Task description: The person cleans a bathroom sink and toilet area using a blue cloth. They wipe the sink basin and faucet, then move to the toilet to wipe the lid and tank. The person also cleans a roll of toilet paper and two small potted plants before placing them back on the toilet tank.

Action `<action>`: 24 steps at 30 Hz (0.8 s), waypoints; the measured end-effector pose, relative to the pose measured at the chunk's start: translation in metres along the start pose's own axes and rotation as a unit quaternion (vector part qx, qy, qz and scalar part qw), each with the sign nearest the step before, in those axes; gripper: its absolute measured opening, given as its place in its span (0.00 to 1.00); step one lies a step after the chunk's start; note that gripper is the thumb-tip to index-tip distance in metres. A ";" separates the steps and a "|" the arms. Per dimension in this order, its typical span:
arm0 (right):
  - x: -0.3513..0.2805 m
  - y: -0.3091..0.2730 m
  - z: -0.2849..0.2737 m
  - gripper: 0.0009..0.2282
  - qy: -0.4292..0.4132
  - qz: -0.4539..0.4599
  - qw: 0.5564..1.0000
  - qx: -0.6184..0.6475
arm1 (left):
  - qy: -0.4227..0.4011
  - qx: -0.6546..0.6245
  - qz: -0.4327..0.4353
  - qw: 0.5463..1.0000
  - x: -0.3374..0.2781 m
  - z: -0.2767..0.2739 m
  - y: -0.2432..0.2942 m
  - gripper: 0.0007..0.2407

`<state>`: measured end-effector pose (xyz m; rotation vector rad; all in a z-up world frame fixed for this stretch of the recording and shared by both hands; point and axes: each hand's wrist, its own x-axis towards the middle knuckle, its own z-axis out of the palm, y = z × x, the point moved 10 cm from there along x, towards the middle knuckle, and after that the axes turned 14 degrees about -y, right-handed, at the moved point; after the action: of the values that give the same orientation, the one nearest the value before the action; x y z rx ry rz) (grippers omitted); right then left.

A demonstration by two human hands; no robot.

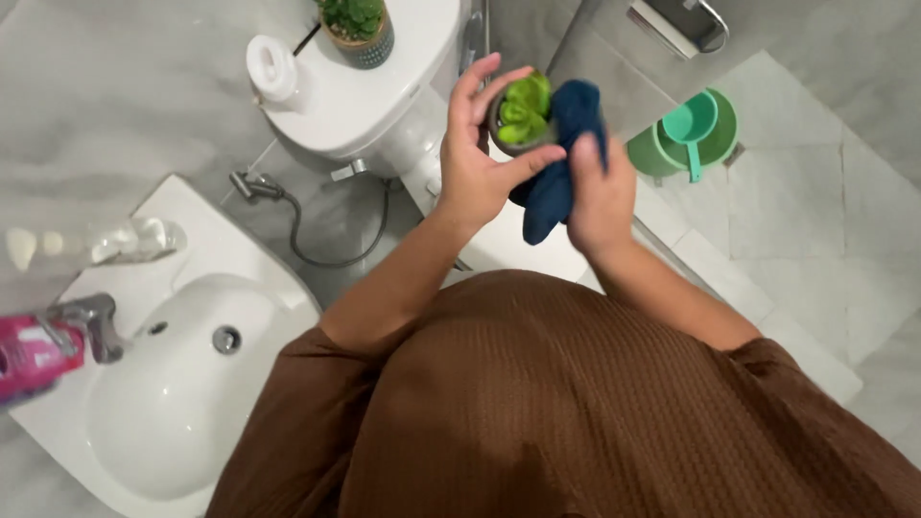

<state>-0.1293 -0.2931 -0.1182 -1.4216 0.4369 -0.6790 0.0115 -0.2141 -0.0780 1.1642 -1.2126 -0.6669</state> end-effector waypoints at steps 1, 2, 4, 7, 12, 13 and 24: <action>-0.009 -0.022 0.012 0.21 -0.036 -0.061 0.986 -0.149 | 0.035 -0.052 -0.003 0.998 -0.006 -0.002 -0.003 0.43; -0.011 -0.020 0.013 0.21 -0.044 -0.065 0.986 -0.149 | 0.043 -0.048 0.001 0.998 -0.010 -0.001 0.008 0.43; -0.021 -0.032 0.015 0.15 -0.053 -0.151 0.977 -0.140 | 0.027 0.016 -0.006 0.999 -0.018 0.006 0.030 0.41; -0.015 0.001 0.001 0.16 -0.024 -0.021 0.998 0.054 | -0.018 -0.023 -0.007 1.000 -0.026 0.007 0.036 0.41; -0.010 -0.005 0.039 0.21 -0.070 0.143 0.934 0.318 | -0.054 -0.037 0.032 0.997 -0.035 -0.008 0.061 0.44; -0.014 -0.006 0.055 0.21 -0.084 0.193 0.897 0.388 | -0.062 -0.047 0.047 0.996 -0.038 -0.011 0.066 0.47; -0.048 0.011 0.117 0.18 -0.074 -0.004 0.959 0.273 | 0.026 -0.110 0.005 0.994 -0.088 -0.051 0.080 0.38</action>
<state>-0.0867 -0.1738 -0.1206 -0.9392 0.1072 -0.6320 0.0210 -0.0940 -0.0321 0.9855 -1.0718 -0.7390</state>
